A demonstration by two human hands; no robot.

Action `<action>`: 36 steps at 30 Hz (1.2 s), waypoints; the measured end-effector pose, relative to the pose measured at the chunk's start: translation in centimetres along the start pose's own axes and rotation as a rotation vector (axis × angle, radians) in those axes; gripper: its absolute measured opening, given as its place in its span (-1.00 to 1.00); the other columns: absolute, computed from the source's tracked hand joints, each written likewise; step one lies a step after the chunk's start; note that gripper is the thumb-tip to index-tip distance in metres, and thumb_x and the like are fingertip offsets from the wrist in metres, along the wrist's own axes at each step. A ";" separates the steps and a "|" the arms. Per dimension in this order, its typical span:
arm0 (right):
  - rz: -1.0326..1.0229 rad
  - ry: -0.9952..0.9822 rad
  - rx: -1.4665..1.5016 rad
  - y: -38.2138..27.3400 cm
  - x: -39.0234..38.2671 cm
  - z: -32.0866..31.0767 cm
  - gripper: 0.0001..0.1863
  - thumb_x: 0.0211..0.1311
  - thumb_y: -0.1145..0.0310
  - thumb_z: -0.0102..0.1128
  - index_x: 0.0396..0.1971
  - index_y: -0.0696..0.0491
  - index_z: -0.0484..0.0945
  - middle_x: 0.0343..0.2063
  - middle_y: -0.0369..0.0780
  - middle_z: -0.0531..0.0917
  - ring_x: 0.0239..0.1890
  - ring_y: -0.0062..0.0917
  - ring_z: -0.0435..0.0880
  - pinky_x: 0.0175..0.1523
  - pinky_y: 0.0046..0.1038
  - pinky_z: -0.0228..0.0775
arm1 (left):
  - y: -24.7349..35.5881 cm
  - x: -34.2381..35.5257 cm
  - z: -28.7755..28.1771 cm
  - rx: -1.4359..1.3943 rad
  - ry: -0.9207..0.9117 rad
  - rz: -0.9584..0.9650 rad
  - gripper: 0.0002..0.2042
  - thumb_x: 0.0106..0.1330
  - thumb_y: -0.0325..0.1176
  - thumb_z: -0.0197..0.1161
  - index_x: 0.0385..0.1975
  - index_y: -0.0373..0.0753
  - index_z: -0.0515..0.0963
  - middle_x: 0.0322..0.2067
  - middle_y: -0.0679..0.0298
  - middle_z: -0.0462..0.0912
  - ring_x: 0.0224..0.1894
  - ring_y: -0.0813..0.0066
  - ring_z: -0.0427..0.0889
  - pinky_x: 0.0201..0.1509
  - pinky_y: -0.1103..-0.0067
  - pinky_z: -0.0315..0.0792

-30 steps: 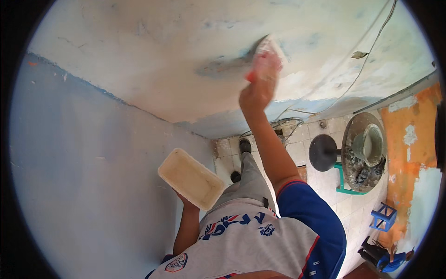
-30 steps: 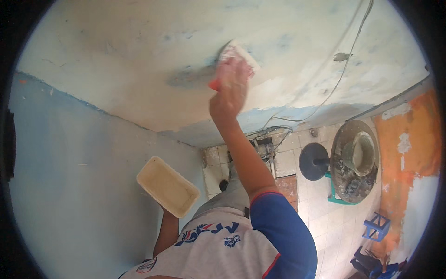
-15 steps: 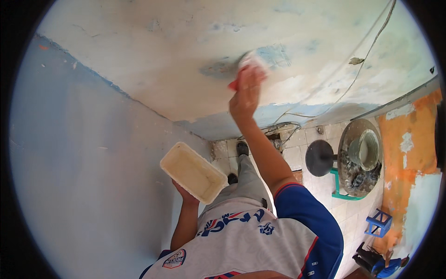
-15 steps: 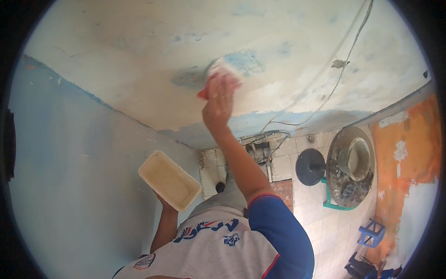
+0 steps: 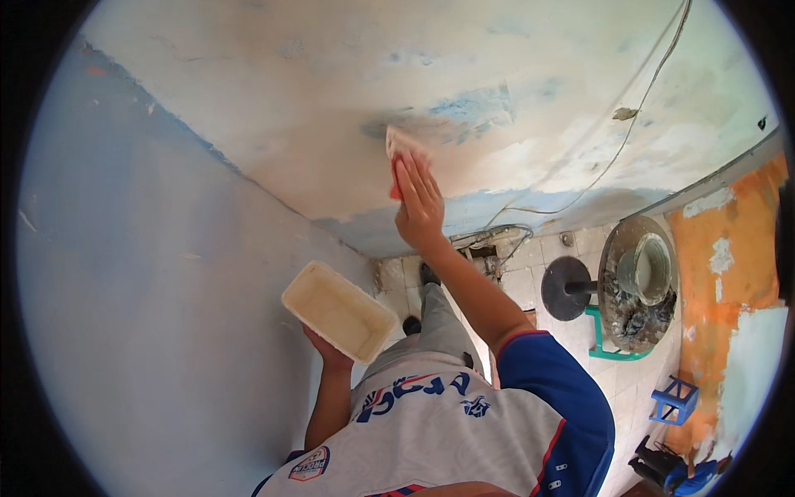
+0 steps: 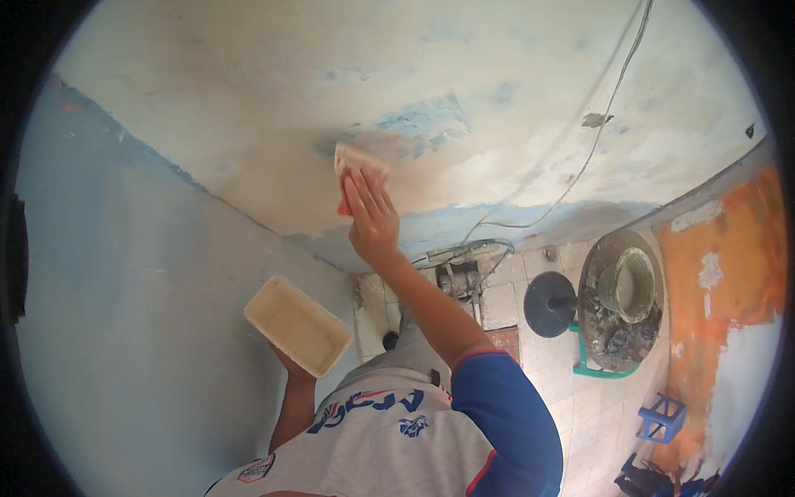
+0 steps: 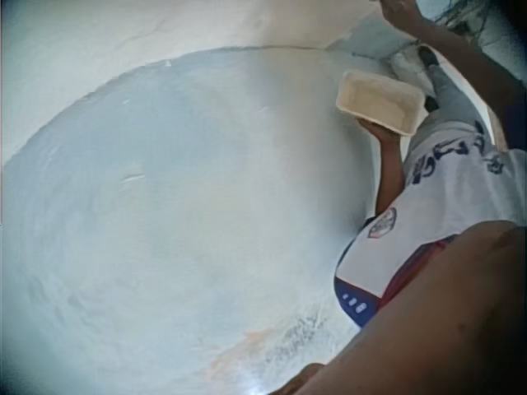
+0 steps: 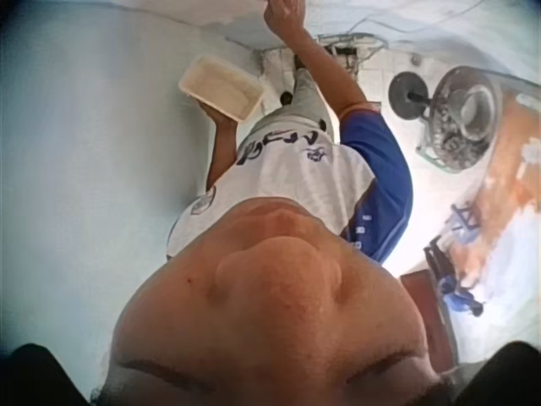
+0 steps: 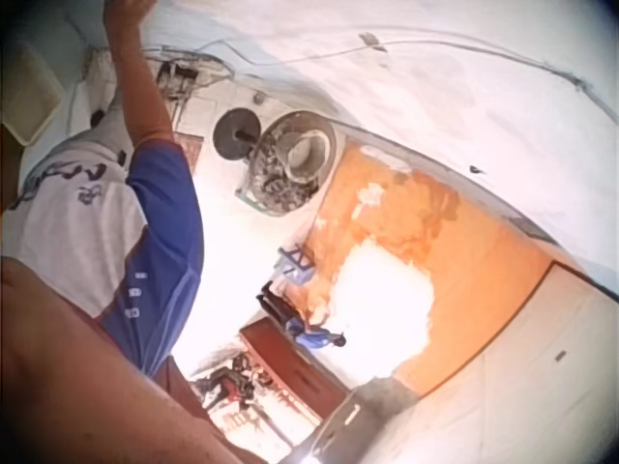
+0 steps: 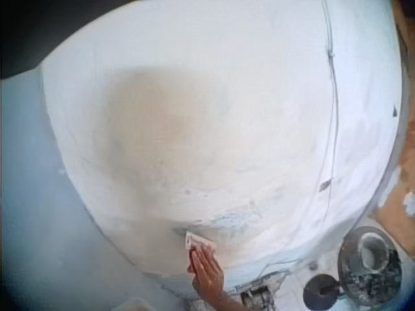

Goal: The person patches a ceiling by scooping white material from a plastic container with a red scraper and smoothing it over damaged areas.

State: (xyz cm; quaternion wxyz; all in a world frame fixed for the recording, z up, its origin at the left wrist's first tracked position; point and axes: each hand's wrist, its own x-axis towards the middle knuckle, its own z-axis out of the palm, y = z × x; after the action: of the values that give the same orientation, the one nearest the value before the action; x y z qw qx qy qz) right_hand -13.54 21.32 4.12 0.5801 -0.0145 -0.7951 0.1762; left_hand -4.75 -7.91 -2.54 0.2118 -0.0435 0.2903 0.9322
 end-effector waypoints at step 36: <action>-0.140 -0.919 0.950 0.2 17.3 -24.7 -0.67 -0.21 0.76 0.30 -0.37 0.11 0.78 -0.16 -0.14 0.80 0.10 -0.09 0.64 0.18 -0.18 0.48 | -3.6 2.9 17.7 -0.130 -0.373 -0.415 -0.33 0.62 0.24 -0.28 0.46 -0.13 0.33 0.34 0.16 0.50 0.30 0.23 0.57 0.35 0.26 0.50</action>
State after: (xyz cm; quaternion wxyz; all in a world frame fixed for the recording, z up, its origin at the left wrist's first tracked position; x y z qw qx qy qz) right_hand 3.66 31.95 26.41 0.1355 0.3713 -0.7964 0.4577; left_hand -5.16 5.79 9.65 0.4447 0.0567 0.1710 0.8774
